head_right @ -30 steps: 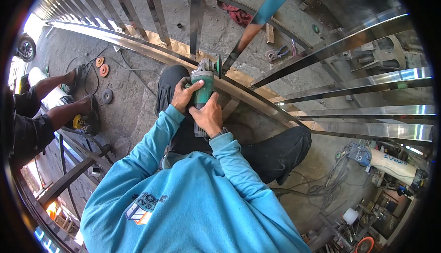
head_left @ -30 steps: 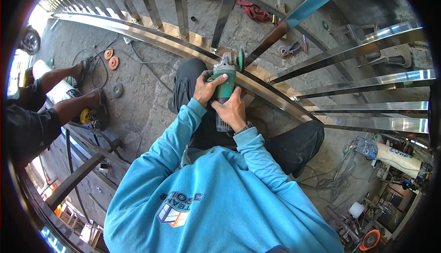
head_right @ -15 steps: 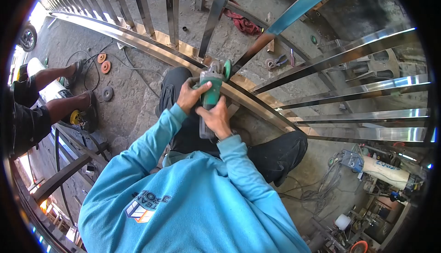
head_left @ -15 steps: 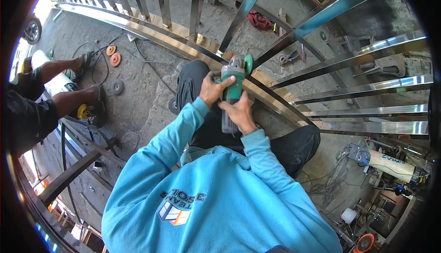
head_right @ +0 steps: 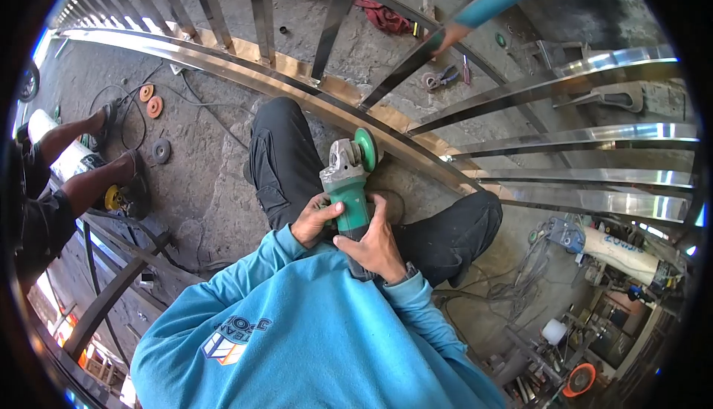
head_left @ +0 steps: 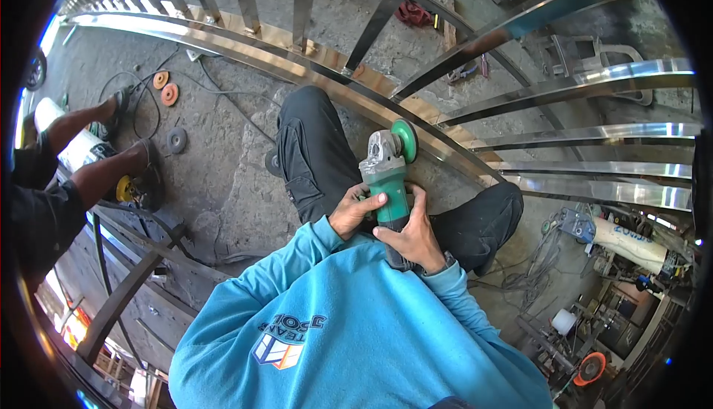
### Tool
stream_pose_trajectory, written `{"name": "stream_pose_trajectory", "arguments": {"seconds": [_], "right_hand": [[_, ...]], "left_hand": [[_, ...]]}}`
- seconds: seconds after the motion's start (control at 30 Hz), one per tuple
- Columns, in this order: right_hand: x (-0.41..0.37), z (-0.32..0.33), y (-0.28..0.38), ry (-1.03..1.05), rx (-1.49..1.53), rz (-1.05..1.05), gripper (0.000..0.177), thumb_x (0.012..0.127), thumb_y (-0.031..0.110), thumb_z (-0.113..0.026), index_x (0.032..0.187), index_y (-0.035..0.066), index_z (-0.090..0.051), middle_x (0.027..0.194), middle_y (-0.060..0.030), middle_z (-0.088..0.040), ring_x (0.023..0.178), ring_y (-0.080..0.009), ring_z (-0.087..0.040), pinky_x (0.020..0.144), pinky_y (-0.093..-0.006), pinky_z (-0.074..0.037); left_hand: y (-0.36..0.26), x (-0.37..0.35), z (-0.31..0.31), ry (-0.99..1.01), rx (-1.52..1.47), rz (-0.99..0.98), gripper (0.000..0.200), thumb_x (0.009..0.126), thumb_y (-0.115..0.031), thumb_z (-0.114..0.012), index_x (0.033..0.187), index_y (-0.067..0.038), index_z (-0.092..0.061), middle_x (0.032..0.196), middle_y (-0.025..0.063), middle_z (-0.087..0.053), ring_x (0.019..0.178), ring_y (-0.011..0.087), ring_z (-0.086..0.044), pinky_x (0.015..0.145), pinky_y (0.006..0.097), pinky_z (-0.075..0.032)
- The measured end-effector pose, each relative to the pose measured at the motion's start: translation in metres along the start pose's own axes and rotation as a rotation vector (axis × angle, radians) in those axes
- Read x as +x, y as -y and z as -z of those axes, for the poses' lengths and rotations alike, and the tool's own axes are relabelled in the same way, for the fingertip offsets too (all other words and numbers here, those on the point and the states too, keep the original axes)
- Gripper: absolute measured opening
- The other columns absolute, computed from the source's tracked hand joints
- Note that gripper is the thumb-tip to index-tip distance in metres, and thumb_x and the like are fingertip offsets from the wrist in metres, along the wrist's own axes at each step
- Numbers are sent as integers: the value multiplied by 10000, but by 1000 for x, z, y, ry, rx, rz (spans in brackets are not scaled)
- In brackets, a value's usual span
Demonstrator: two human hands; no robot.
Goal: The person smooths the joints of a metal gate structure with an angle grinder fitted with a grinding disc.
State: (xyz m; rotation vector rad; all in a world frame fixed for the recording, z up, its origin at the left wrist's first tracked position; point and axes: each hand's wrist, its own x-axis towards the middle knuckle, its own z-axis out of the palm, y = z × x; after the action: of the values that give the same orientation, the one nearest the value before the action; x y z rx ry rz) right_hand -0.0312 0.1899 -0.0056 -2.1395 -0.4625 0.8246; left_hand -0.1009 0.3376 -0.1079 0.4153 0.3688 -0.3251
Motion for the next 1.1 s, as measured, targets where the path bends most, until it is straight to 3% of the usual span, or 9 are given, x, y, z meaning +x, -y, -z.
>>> {"name": "stream_pose_trajectory", "arguments": {"seconds": [0.3, 0.53, 0.63, 0.77, 0.87, 1.0, 1.03, 1.1], "right_hand": [[2, -14, 12, -118, -111, 116, 944, 725, 218, -822, 1425, -45, -246, 1280, -327, -497, 1115, -468, -606, 939, -503, -512], [18, -27, 33, -322, -182, 147, 828, 712, 139, -774, 1411, -2, -354, 1175, -252, -499, 1011, -476, -599, 826, -520, -535], [26, -15, 42, -277, -153, 189, 759, 724, 83, -737, 1388, -47, -393, 1163, -282, -508, 1062, -489, -563, 893, -521, -510], [38, -11, 37, -218, -14, 263, 766, 716, 36, -682, 1396, -93, -353, 1221, -325, -506, 1130, -530, -536, 974, -525, -484], [58, 3, 33, -134, 130, 353, 791, 715, 37, -680, 1413, -91, -333, 1277, -358, -510, 1187, -546, -522, 1000, -521, -480], [79, 27, 47, -63, 320, 340, 784, 690, 72, -748, 1387, -51, -410, 1156, -322, -628, 1149, -508, -593, 968, -502, -509], [87, 26, 43, -63, 299, 312, 736, 660, 100, -782, 1324, -38, -494, 1100, -284, -660, 1079, -451, -651, 934, -456, -523], [103, 26, 37, -38, 418, 396, 708, 652, 108, -787, 1292, -38, -523, 1079, -249, -663, 1023, -402, -663, 910, -435, -525]], "left_hand": [[-13, -14, -19, -84, 81, -225, 551, 883, -282, -801, 1300, 12, -592, 1171, 98, -684, 1051, 184, -656, 973, 350, -514], [-30, -20, -38, -215, 350, -400, 492, 864, -182, -824, 1250, 37, -611, 1132, 87, -695, 1010, 161, -642, 924, 325, -515], [-38, -18, -51, -423, 521, -552, 494, 841, -168, -850, 1222, 45, -618, 1122, 104, -701, 976, 162, -649, 892, 316, -524], [-41, -15, -62, -477, 672, -638, 466, 850, -163, -843, 1209, 45, -629, 1097, 96, -705, 956, 156, -645, 870, 302, -514], [-39, -16, -68, -527, 656, -716, 388, 919, -137, -756, 1237, 40, -621, 1126, 78, -683, 983, 140, -621, 890, 288, -493], [-41, -24, -73, -603, 835, -806, 408, 956, -194, -718, 1277, 40, -622, 1107, 74, -686, 963, 126, -606, 868, 266, -473], [-41, -25, -73, -617, 836, -842, 415, 956, -203, -714, 1285, 38, -632, 1086, 74, -699, 951, 123, -608, 861, 265, -472], [-38, -29, -76, -658, 903, -889, 423, 967, -227, -702, 1294, 34, -646, 1089, 80, -714, 952, 129, -613, 873, 273, -472]]}}
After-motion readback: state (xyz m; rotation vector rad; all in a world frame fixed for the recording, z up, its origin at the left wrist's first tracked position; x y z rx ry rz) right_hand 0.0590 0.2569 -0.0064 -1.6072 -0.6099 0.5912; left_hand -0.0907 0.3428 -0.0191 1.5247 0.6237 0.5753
